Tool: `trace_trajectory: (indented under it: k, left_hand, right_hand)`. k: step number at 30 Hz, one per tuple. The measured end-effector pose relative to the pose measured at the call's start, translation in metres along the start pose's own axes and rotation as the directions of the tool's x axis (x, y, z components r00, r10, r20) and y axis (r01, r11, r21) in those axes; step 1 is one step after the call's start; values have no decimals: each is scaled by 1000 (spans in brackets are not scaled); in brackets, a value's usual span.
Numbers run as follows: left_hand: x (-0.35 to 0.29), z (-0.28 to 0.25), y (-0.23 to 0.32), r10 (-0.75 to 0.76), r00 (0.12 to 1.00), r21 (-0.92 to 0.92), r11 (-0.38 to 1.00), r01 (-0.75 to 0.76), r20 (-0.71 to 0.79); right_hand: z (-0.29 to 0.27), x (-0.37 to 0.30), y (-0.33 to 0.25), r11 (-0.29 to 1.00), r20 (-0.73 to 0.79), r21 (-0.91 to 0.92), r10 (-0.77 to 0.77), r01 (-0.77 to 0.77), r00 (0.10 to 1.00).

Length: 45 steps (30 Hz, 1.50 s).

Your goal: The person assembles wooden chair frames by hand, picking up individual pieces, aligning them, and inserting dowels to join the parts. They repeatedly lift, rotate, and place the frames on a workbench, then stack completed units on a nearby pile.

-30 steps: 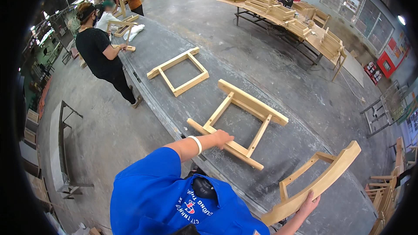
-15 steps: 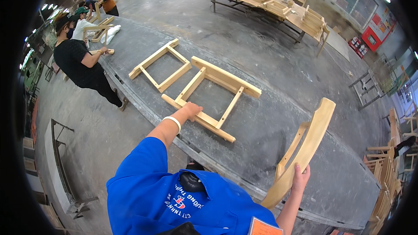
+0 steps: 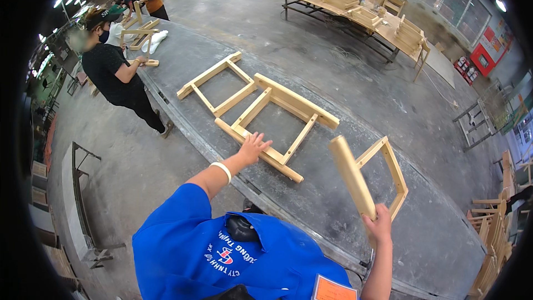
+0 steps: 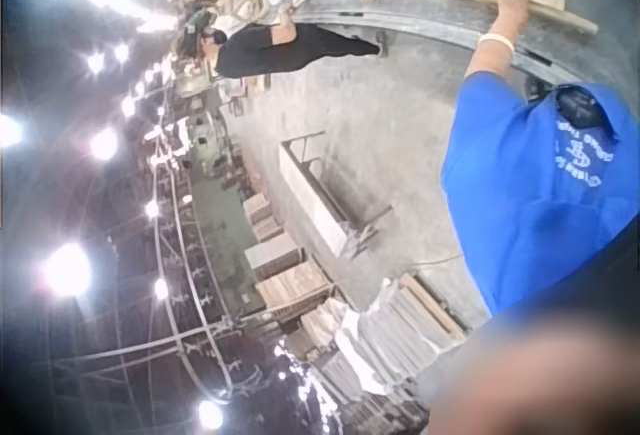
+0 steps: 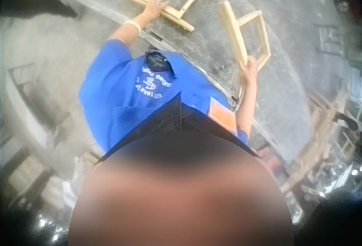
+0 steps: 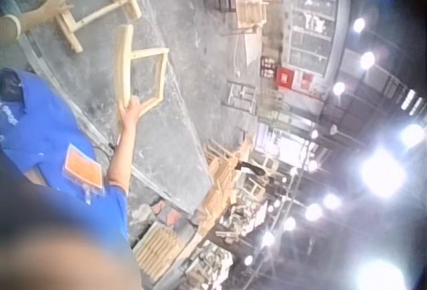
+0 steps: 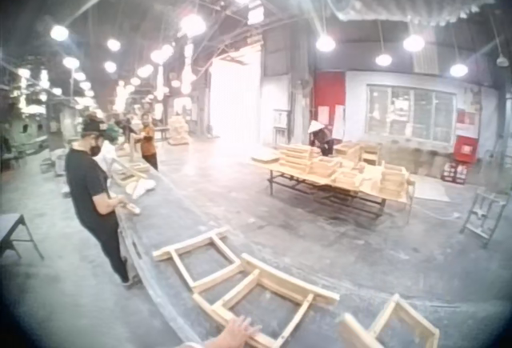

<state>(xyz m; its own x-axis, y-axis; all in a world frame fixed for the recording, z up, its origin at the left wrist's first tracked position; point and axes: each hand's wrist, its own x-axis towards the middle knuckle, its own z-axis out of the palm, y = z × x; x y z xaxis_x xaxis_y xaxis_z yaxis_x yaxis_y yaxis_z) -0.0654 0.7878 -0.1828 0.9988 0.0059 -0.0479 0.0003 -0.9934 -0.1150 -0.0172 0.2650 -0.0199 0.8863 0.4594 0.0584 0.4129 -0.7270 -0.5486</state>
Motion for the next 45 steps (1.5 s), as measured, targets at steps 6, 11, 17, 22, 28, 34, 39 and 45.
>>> trace_trajectory:
  k: [6, 11, 17, 22, 28, 34, 39, 45]
  left_hand:
    - [-63, -4, 26, -116, 993, -261, 959, 115, 11]
    - [-89, -8, 21, -146, 984, -302, 938, 171, 104]
    - [-79, -15, 24, -56, 977, -378, 916, 132, 205]
    - [-42, -23, 53, -154, 987, -296, 942, 159, 39]
    - [-29, -12, 66, -138, 978, -219, 961, 171, 158]
    - [-30, -9, 51, -65, 992, -223, 971, 89, 112]
    - [-32, -25, 30, 57, 987, -367, 930, 1, 149]
    - [-14, -18, -69, -79, 977, -800, 589, -114, -198]
  right_hand:
    - [38, 6, 53, 956, 118, -227, -164, 188, 979]
    - [67, 2, 83, 956, 208, -240, -120, 169, 971]
    - [110, -5, 97, 941, 253, -333, 20, 68, 967]
    - [131, -7, 93, 945, 168, -305, 179, -122, 969]
    - [146, 3, 46, 990, -86, 68, 130, -124, 988]
    - [181, 21, -30, -142, 450, 887, 479, -440, 753]
    - [202, 21, -97, -256, 722, 678, 405, -689, 561]
    - [225, 50, -165, -181, 673, 720, 421, -670, 608]
